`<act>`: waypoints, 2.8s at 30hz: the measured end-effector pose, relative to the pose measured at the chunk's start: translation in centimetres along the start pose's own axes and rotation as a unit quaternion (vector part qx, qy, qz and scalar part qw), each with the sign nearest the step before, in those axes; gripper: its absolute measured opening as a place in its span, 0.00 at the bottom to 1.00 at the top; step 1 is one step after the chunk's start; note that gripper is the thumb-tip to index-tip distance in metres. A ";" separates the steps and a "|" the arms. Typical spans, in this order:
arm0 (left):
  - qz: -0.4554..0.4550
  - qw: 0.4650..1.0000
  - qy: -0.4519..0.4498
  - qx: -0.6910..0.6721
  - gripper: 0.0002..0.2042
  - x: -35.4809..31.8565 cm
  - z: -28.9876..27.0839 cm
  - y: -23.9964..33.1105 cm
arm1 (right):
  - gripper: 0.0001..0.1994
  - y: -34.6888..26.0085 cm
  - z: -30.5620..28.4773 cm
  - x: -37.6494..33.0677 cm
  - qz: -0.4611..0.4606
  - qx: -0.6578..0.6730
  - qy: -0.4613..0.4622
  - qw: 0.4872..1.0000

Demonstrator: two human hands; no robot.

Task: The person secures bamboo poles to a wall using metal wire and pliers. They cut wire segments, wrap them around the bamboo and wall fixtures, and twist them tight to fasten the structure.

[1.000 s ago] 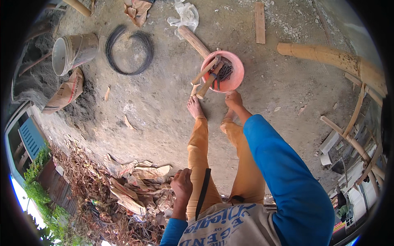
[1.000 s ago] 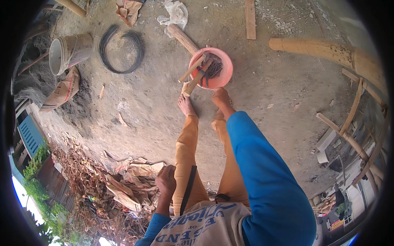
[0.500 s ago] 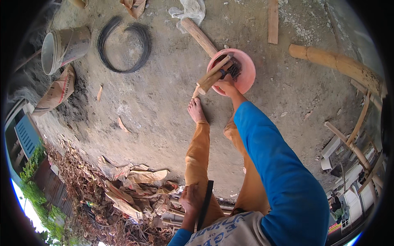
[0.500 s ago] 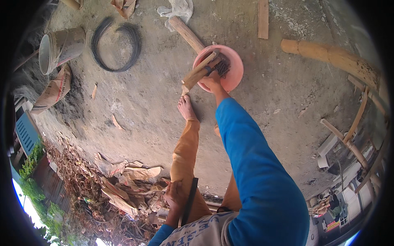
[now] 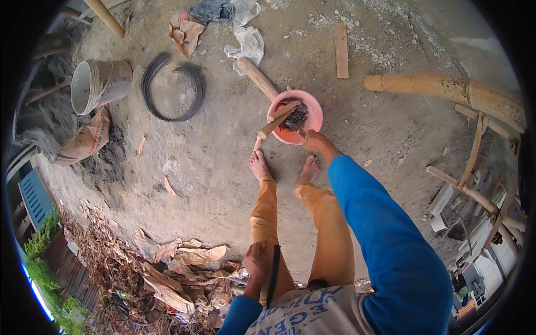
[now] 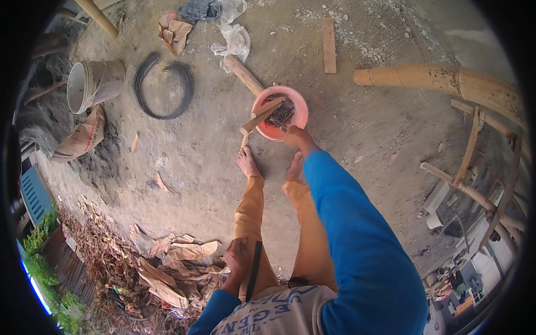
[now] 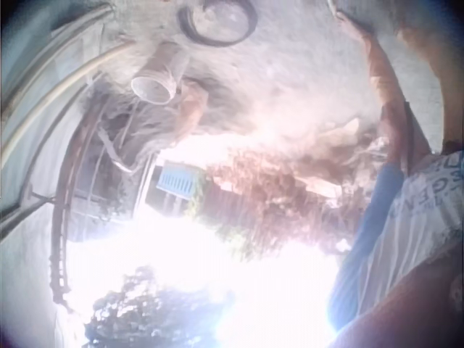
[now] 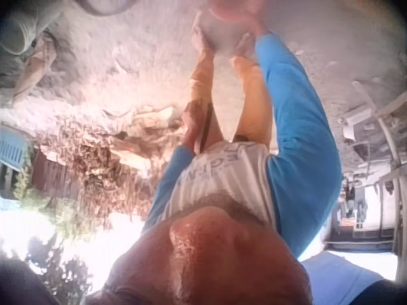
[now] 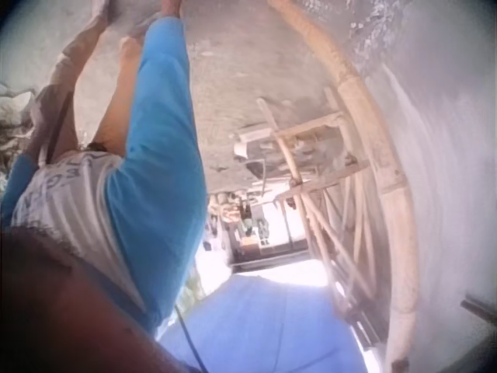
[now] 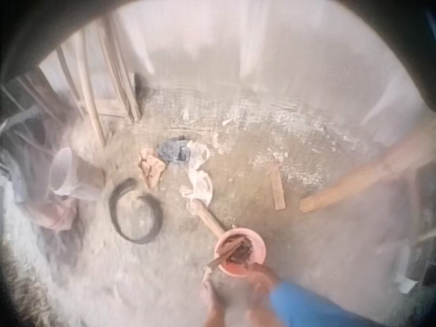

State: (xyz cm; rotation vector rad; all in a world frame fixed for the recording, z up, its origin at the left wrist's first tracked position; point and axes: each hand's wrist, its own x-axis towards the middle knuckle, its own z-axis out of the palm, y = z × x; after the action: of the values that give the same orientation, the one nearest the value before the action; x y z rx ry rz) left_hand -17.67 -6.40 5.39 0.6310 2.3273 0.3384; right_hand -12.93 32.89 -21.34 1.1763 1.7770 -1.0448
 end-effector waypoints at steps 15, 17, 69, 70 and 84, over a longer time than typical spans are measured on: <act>0.163 0.937 -0.176 -0.254 0.06 -0.2 -13.0 25.8 | 0.14 0.5 -5.8 -46.3 -0.225 0.607 0.013 0.762; 0.221 0.913 -0.188 -0.285 0.06 -1.1 -14.2 28.6 | 0.12 0.4 -7.4 -49.5 -0.259 0.630 0.081 0.727; 0.681 0.728 -0.070 0.018 0.11 -15.3 -24.9 69.2 | 0.18 31.2 -34.6 -76.3 -0.348 0.412 0.474 0.696; 0.689 0.723 -0.056 0.010 0.11 -15.3 -25.4 69.7 | 0.17 30.8 -35.0 -77.0 -0.363 0.421 0.458 0.694; 0.796 0.585 0.157 0.001 0.15 -20.2 -39.7 79.7 | 0.09 31.2 -44.8 -92.8 -0.407 0.396 0.691 0.447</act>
State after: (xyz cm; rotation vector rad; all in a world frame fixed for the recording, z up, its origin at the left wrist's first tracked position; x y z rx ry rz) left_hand -4.26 47.91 77.55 2.6991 1.2441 1.2562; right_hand 37.50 50.55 72.10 2.1565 3.6311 -1.7837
